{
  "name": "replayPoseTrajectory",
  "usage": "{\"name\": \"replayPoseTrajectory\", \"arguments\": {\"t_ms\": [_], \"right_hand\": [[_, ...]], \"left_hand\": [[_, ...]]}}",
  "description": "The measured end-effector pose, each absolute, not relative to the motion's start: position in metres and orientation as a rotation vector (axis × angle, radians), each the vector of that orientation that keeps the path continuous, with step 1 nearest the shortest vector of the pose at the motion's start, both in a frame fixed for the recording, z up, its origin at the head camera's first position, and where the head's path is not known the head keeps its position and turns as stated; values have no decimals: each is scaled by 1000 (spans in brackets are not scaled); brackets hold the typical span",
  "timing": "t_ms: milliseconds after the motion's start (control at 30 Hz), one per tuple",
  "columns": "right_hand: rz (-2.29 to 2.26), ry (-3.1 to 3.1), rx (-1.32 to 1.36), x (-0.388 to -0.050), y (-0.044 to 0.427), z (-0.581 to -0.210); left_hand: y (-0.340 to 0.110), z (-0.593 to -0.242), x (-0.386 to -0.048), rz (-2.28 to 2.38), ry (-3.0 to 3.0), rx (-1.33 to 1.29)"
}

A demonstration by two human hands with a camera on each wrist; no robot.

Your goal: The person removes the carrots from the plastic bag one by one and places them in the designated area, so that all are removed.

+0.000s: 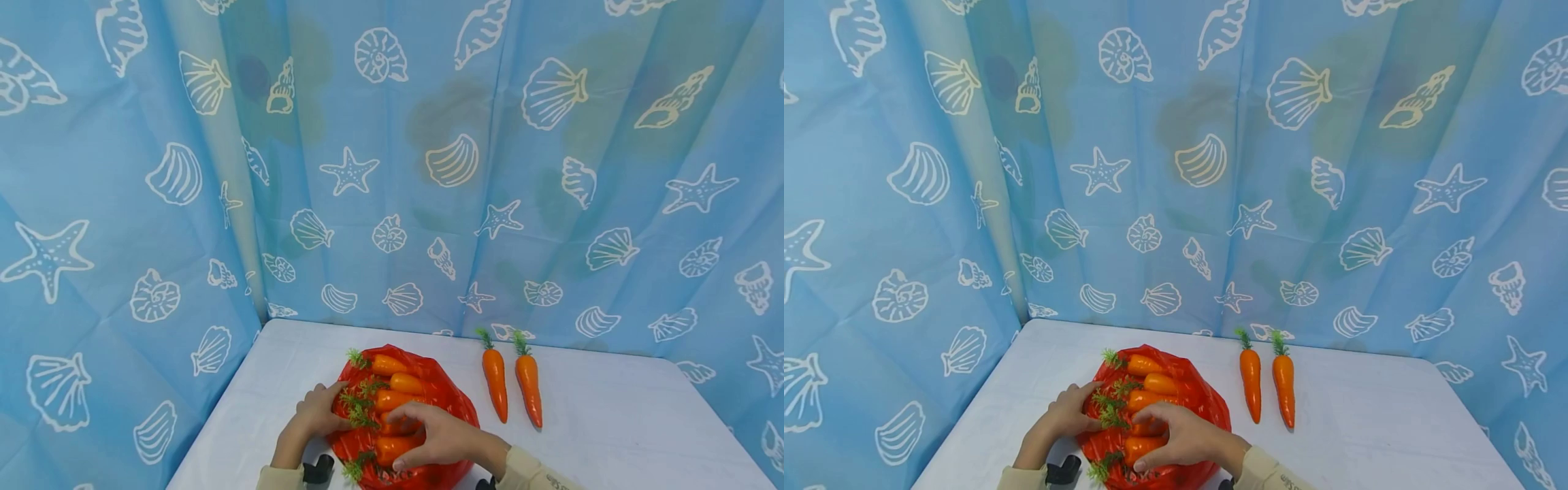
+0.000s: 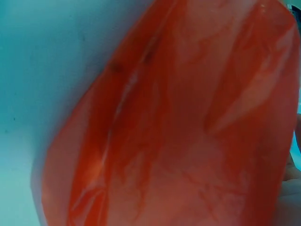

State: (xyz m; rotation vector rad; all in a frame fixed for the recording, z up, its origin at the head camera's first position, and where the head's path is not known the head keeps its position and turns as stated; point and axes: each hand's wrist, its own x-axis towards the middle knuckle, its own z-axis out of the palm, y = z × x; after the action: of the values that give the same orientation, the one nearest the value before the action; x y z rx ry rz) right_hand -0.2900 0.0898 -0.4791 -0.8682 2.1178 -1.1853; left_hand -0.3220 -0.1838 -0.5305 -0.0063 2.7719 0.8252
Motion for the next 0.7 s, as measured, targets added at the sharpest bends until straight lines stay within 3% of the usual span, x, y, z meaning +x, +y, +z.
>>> {"name": "replayPoseTrajectory", "arguments": {"t_ms": [700], "right_hand": [[-1145,2112,-839,-291,93,-494]], "left_hand": [[-185,-527,-325,836,2773,29]]}}
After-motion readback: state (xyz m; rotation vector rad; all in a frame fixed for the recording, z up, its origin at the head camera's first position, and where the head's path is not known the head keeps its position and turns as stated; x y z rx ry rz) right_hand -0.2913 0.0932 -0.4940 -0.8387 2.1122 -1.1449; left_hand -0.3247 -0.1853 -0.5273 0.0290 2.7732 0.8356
